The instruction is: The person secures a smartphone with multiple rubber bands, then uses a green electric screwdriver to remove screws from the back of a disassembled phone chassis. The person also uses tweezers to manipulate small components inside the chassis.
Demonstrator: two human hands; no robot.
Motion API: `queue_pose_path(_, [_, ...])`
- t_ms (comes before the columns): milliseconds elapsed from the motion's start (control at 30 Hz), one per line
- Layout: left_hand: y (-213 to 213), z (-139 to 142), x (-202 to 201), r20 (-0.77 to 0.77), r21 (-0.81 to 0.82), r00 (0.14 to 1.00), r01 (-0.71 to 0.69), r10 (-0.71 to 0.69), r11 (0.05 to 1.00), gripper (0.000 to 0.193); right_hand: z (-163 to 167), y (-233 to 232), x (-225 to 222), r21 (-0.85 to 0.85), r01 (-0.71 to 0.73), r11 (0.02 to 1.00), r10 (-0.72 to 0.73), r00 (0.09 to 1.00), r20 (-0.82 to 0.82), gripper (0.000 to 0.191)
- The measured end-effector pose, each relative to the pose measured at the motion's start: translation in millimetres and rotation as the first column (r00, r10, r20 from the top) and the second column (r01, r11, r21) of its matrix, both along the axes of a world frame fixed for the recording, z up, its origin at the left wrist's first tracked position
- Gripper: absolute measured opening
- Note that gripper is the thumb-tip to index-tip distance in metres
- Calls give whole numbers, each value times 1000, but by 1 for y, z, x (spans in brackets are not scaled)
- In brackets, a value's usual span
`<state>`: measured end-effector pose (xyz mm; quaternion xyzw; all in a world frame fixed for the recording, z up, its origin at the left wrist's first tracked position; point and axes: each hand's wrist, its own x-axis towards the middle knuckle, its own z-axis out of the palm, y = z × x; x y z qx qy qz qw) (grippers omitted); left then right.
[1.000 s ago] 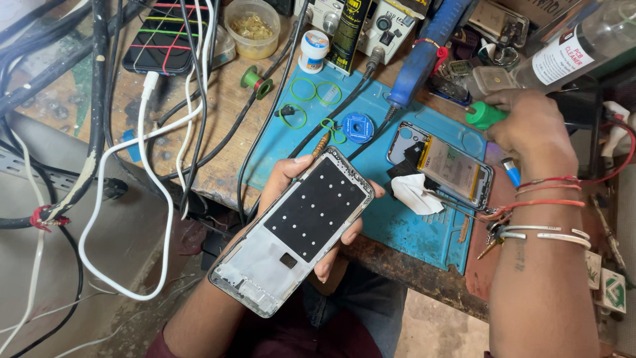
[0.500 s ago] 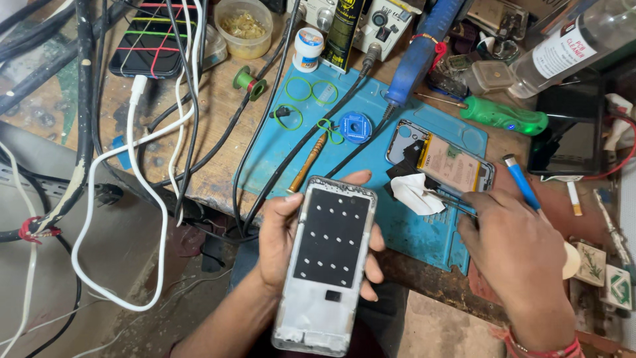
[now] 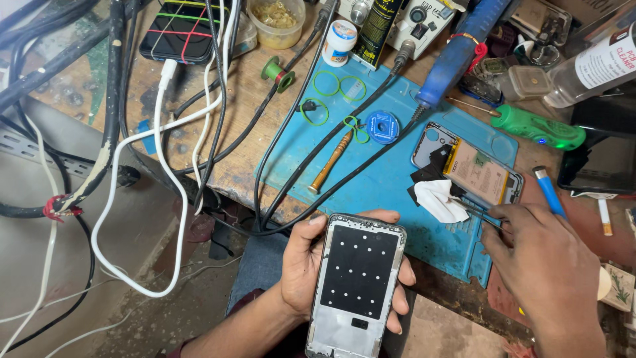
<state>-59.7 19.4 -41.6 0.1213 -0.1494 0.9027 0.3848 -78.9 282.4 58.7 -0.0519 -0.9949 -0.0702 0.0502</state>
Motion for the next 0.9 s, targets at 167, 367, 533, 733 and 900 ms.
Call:
queue_pose_path(167, [-1,-2,0,33,37,999,29,-30,999,79,-1,-1,0,15,-28,999,28,999,-16,25])
queue_pose_path(367, [-3,-1,0,55,35,998,21,-23,999,79,7,-5,-1,-56,36,998,-33,998,59,26])
queue_pose_path(533, [-5,1,2,43,-31,999,-1,3,1000,80,11,-9,-4,-46,170,984,-159,971,181,29])
queue_pose_path(733, [-17,5,0,16,-119,998,-61,63,991,78,21,-13,12,113,73,991,-81,995,62,31])
queue_pose_path(900, [-42,11,-12,-64,-189,975,-223,214,957,79,27,1,38,132,76,988,-71,997,-40,31])
